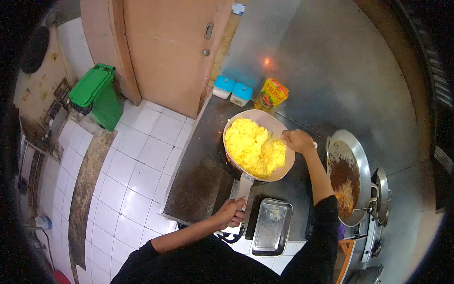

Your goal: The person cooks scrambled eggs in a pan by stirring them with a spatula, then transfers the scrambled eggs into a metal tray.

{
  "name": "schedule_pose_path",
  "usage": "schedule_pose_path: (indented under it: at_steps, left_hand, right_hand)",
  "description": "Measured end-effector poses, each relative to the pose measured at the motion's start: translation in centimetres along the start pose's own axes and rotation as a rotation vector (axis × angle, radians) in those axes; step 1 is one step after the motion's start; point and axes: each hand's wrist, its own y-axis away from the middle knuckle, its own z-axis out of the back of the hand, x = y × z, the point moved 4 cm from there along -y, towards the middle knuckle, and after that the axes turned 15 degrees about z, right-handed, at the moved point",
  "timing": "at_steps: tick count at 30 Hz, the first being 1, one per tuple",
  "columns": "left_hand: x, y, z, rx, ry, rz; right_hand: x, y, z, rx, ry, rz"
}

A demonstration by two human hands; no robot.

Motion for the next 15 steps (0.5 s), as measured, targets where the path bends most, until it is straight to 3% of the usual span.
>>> schedule_pose_path:
  at_steps: [1,5,8,15]
  left_hand:
    - [-0.3,0.5,0.1,-0.028,-0.029,0.018]
    - [-0.8,0.9,0.3,0.039,0.033,0.059]
    - [-0.6,0.8,0.4,0.010,0.061,0.092]
    - [-0.4,0.5,0.7,0.020,0.077,0.103]
  right_hand:
    - [0.9,-0.1,0.8,0.049,0.041,0.098]
    - [2.8,3.4,2.7,0.090,0.196,0.138]
    - [4.0,7.5,3.4,-0.045,0.269,0.254]
    - [10.8,12.1,8.6,0.008,0.260,0.034]
